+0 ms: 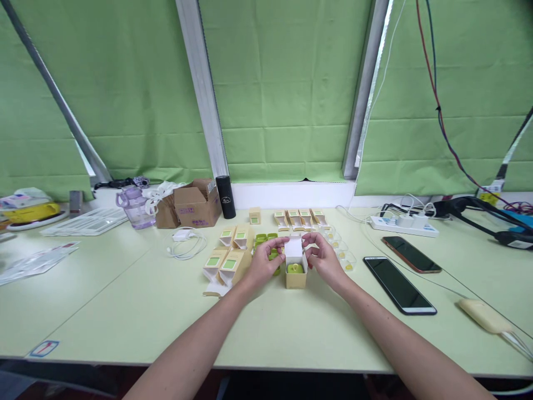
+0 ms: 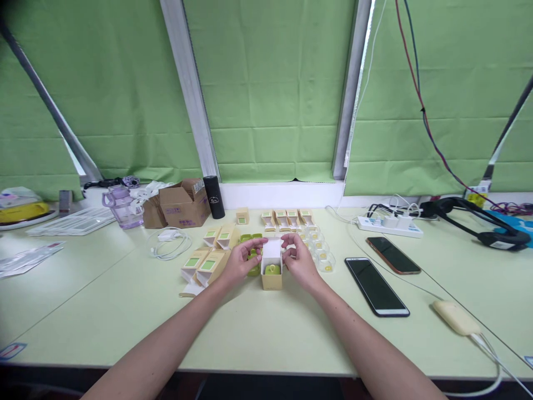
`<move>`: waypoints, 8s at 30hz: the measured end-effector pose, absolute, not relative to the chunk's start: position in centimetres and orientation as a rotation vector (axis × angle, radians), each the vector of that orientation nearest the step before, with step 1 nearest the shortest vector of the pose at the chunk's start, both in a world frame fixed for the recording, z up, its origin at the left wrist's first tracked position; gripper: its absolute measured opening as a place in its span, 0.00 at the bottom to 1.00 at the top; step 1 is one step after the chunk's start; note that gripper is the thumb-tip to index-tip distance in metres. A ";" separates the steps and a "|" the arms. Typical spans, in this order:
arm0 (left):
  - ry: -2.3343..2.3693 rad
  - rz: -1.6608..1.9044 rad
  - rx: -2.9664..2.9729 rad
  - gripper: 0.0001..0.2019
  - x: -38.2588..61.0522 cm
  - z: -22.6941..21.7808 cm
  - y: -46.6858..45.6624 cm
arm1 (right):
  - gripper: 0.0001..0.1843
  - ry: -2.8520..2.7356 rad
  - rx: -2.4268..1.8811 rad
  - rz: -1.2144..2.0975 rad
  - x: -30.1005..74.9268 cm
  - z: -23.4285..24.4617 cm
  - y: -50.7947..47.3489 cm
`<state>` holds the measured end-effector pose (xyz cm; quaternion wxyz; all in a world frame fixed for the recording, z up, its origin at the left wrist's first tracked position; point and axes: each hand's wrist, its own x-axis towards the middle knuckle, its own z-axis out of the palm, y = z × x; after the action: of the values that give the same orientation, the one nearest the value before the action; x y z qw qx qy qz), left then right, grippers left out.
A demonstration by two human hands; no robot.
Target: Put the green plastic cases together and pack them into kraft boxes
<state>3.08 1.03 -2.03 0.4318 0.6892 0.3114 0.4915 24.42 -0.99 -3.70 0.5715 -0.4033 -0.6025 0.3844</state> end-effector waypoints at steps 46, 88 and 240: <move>0.890 1.153 1.887 0.22 3.7 -3.0 0.3 | 0.25 -1.523 -1.032 0.844 23.3 -4.0 -1.9; 0.874 1.095 1.979 0.07 3.5 -1.7 -0.3 | 0.03 -1.808 -0.836 0.251 24.2 -2.6 -3.8; 0.745 0.642 2.705 0.19 4.8 4.2 -0.8 | 0.27 -1.723 -1.315 -0.158 26.0 -2.8 -1.7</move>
<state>4.79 -0.76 4.18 0.1311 0.9316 0.2567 0.2212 25.98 -1.72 -2.83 0.4657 -0.5355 -0.7016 -0.0643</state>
